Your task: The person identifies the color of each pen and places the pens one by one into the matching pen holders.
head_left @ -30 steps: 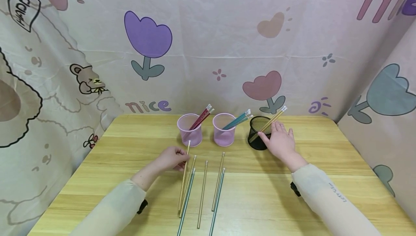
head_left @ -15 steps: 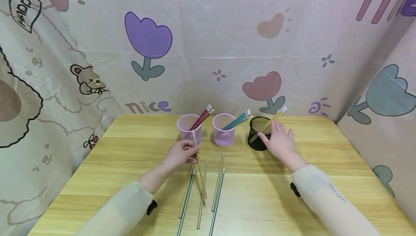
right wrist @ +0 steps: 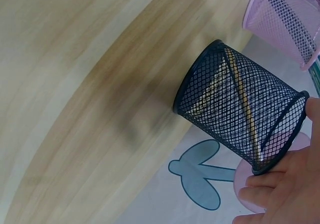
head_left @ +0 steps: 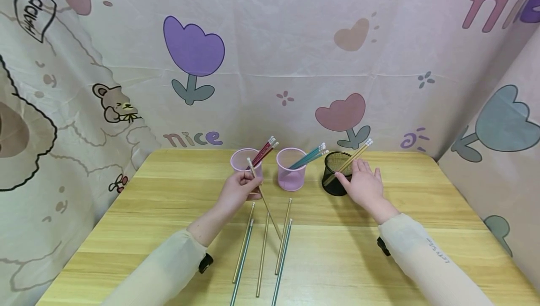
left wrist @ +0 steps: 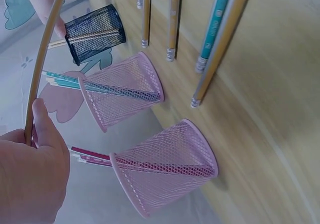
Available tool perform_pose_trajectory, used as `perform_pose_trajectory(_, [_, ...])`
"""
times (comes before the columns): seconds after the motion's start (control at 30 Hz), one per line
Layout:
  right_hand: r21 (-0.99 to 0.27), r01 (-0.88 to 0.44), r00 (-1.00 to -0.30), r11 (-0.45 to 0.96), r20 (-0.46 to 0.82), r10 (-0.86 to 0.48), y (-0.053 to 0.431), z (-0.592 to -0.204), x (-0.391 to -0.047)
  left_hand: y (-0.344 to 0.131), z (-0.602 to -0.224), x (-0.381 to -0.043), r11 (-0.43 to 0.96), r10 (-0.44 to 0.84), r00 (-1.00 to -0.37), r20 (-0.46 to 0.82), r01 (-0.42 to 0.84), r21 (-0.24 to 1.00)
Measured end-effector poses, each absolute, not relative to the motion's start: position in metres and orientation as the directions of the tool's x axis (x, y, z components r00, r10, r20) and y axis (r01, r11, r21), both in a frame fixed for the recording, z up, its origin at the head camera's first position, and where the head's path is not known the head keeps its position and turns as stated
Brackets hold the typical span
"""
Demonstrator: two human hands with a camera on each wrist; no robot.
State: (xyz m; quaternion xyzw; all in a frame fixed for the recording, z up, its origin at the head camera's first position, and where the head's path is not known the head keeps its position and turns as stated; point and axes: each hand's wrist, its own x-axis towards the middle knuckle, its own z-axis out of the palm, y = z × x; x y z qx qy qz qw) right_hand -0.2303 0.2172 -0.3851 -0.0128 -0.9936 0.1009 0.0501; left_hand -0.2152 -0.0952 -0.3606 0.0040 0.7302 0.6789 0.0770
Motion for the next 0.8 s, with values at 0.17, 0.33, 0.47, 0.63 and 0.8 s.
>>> perform_pose_trajectory(0.17, [-0.199, 0.014, -0.995, 0.980, 0.097, 0.033, 0.218, -0.386, -0.231, -0.090, -0.356, -0.218, 0.069, 0.083, -0.990, -0.112, -0.106, 0.992])
perform_pose_trajectory(0.33, [-0.197, 0.013, -0.995, 0.980, 0.098, 0.033, 0.218, -0.386, -0.231, -0.081, -0.351, -0.223, 0.014, 0.059, -0.995, -0.085, -0.085, 0.996])
perform_pose_trajectory(0.47, [-0.196, 0.010, -0.995, 0.980, 0.100, 0.030, 0.217, -0.385, -0.231, -0.072, -0.345, -0.226, -0.058, 0.035, -0.998, -0.058, -0.060, 0.997])
perform_pose_trajectory(0.63, [-0.197, 0.010, -0.994, 0.980, 0.101, 0.031, 0.217, -0.385, -0.231, -0.060, -0.336, -0.230, -0.109, -0.001, -1.000, -0.020, -0.020, 0.994])
perform_pose_trajectory(0.8, [-0.199, 0.013, -0.995, 0.980, 0.096, 0.032, 0.217, -0.384, -0.230, -0.045, -0.328, -0.233, -0.149, -0.025, -0.999, 0.032, 0.035, 0.988])
